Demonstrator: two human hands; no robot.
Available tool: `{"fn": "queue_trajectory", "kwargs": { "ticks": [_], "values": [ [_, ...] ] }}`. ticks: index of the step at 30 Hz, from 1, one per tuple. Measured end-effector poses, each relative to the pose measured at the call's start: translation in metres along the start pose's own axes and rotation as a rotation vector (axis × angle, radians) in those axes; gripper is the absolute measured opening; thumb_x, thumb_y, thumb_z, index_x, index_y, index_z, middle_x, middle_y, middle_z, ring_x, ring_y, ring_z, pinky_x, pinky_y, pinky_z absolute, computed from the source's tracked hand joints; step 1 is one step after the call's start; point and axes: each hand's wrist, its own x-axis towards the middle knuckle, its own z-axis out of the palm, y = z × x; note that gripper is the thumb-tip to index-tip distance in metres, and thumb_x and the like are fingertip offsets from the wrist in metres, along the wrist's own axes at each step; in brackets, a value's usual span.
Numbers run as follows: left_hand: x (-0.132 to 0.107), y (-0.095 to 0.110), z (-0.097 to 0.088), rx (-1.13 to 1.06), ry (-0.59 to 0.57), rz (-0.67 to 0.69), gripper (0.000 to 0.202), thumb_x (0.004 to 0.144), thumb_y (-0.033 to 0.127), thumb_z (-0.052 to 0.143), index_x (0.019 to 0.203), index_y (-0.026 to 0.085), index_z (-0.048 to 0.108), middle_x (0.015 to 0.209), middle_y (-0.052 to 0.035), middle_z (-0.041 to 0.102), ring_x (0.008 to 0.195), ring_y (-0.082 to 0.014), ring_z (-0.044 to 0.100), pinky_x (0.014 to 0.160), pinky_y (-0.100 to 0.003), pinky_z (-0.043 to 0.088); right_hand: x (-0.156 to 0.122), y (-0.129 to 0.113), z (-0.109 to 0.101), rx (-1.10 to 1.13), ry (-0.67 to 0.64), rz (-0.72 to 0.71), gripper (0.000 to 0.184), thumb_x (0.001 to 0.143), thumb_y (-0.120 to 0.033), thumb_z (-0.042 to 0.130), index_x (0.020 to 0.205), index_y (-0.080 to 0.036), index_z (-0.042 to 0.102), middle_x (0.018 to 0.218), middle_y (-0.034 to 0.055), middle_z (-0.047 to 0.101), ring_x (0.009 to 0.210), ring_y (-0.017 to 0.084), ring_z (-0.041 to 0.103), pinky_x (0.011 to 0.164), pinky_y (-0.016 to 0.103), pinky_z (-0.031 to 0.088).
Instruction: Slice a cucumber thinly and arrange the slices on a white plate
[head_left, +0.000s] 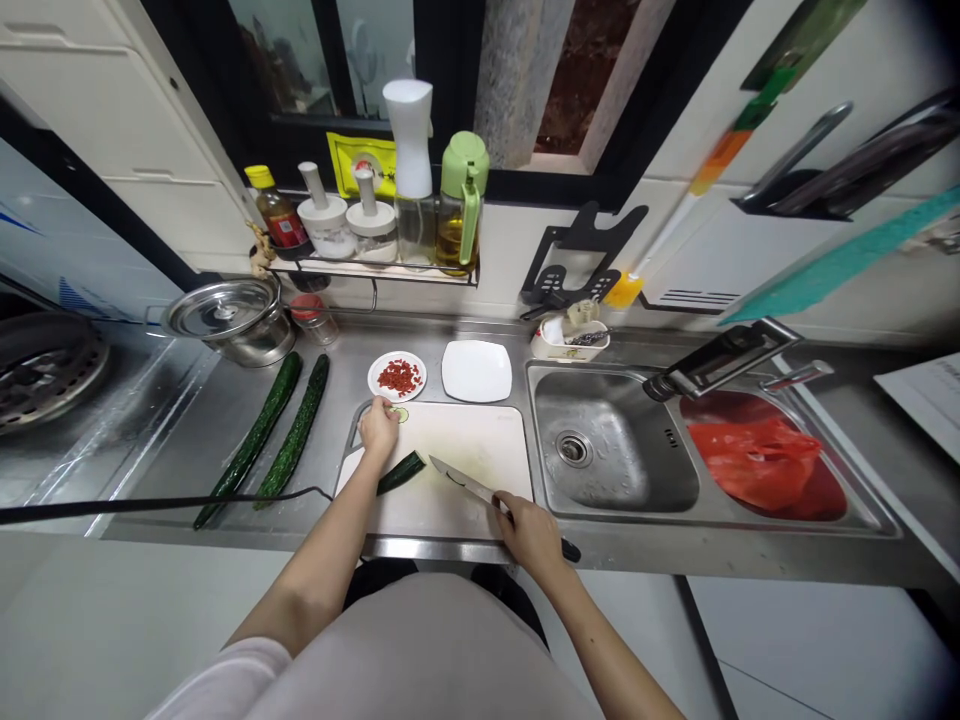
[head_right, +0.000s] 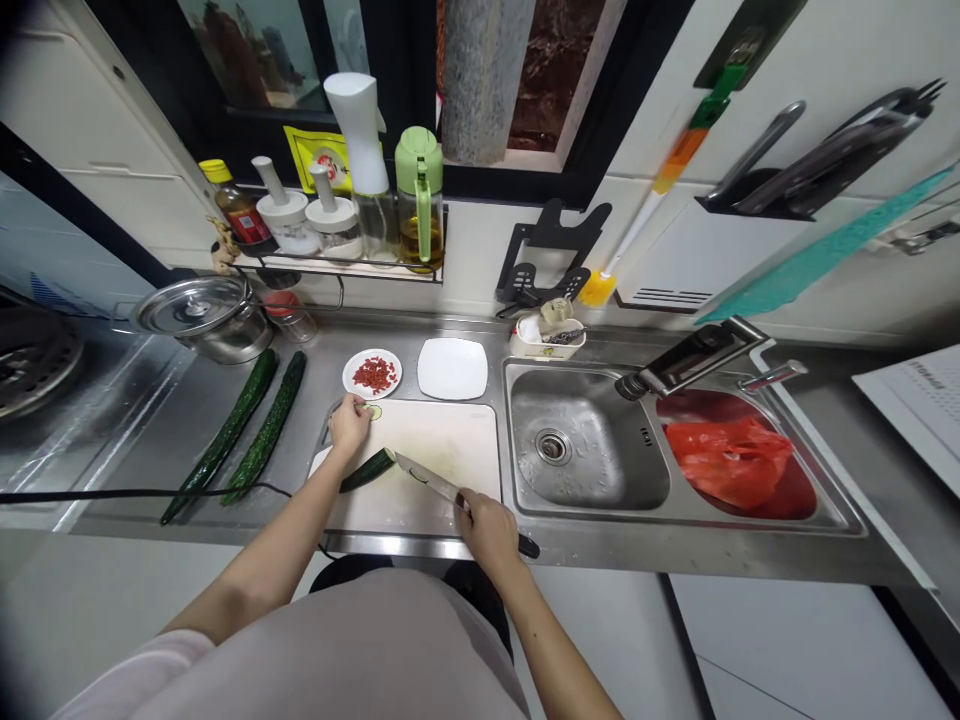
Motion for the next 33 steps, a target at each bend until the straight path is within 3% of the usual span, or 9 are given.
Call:
{"fn": "queue_trajectory", "kwargs": {
  "ticks": [9, 14, 16, 20, 23, 25, 29, 31, 33],
  "values": [
    [-0.001, 0.001, -0.004, 0.079, -0.020, 0.017, 0.018, 0.080, 0.034, 0.057, 0.084, 0.020, 0.067, 0.095, -0.0104, 0.066, 0.099, -0.0275, 0.058, 0.086, -0.039, 0.039, 0.002, -0.003, -0.003, 0.001, 0.003, -0.006, 0.033, 0.092, -0.029, 0.041, 0.118, -0.026, 0.060, 0.103, 0.0033, 0.070, 0.093, 0.017, 0.063, 0.074, 0.025, 0.038],
    [-0.013, 0.016, -0.019, -0.024, -0.030, 0.080, 0.028, 0.079, 0.041, 0.058, 0.095, 0.021, 0.068, 0.094, -0.0078, 0.065, 0.095, -0.0240, 0.058, 0.084, -0.036, 0.042, 0.005, -0.006, -0.006, -0.066, 0.042, -0.018, 0.033, 0.089, -0.029, 0.047, 0.121, -0.025, 0.057, 0.099, 0.0048, 0.069, 0.095, 0.018, 0.062, 0.078, 0.025, 0.037],
    [-0.027, 0.027, -0.031, -0.144, -0.163, 0.279, 0.032, 0.081, 0.042, 0.057, 0.102, 0.021, 0.067, 0.095, -0.0059, 0.065, 0.090, -0.0197, 0.058, 0.082, -0.032, 0.044, 0.007, -0.007, -0.009, -0.101, 0.069, -0.024, 0.037, 0.088, -0.028, 0.049, 0.124, -0.023, 0.055, 0.099, 0.0062, 0.069, 0.095, 0.020, 0.061, 0.079, 0.027, 0.037],
    [-0.064, 0.045, -0.060, -0.149, -0.600, 0.898, 0.039, 0.072, 0.046, 0.071, 0.107, 0.030, 0.068, 0.107, -0.0027, 0.064, 0.103, -0.0206, 0.055, 0.092, -0.033, 0.039, 0.009, -0.008, -0.015, -0.131, 0.100, -0.017, 0.037, 0.088, -0.029, 0.050, 0.124, -0.021, 0.054, 0.097, 0.0070, 0.068, 0.094, 0.021, 0.061, 0.080, 0.028, 0.037],
    [-0.084, 0.048, -0.072, -0.007, -0.644, 1.013, 0.028, 0.074, 0.045, 0.070, 0.098, 0.032, 0.071, 0.101, -0.0023, 0.066, 0.103, -0.0216, 0.055, 0.093, -0.035, 0.037, 0.008, -0.008, -0.018, -0.123, 0.101, -0.007, 0.035, 0.087, -0.029, 0.052, 0.122, -0.023, 0.055, 0.097, 0.0060, 0.068, 0.093, 0.020, 0.062, 0.079, 0.028, 0.037],
    [-0.090, 0.048, -0.073, 0.018, -0.632, 1.022, 0.018, 0.082, 0.042, 0.062, 0.092, 0.029, 0.072, 0.095, -0.0030, 0.067, 0.098, -0.0203, 0.057, 0.092, -0.035, 0.037, 0.007, -0.007, -0.018, -0.123, 0.101, -0.005, 0.035, 0.087, -0.028, 0.052, 0.121, -0.023, 0.055, 0.097, 0.0058, 0.068, 0.093, 0.020, 0.062, 0.079, 0.028, 0.037],
    [-0.088, 0.043, -0.062, -0.042, -0.594, 0.935, 0.022, 0.087, 0.039, 0.053, 0.083, 0.025, 0.070, 0.087, -0.0031, 0.069, 0.088, -0.0184, 0.060, 0.083, -0.031, 0.041, 0.005, -0.004, -0.016, -0.129, 0.108, -0.016, 0.037, 0.087, -0.029, 0.052, 0.124, -0.022, 0.054, 0.098, 0.0062, 0.068, 0.094, 0.021, 0.062, 0.079, 0.028, 0.037],
    [-0.077, 0.037, -0.055, -0.123, -0.507, 0.780, 0.025, 0.087, 0.039, 0.050, 0.084, 0.023, 0.069, 0.087, -0.0030, 0.070, 0.082, -0.0172, 0.062, 0.076, -0.028, 0.043, 0.004, -0.002, -0.014, -0.129, 0.113, -0.016, 0.037, 0.087, -0.028, 0.052, 0.124, -0.022, 0.055, 0.098, 0.0061, 0.068, 0.094, 0.021, 0.062, 0.079, 0.028, 0.037],
    [-0.057, 0.027, -0.052, -0.230, -0.331, 0.530, 0.027, 0.087, 0.040, 0.049, 0.086, 0.021, 0.067, 0.082, -0.0029, 0.070, 0.075, -0.0160, 0.062, 0.069, -0.026, 0.045, 0.003, -0.001, -0.013, -0.128, 0.110, -0.012, 0.037, 0.087, -0.028, 0.052, 0.124, -0.023, 0.055, 0.099, 0.0058, 0.068, 0.093, 0.020, 0.062, 0.079, 0.028, 0.038]
  ]
}}
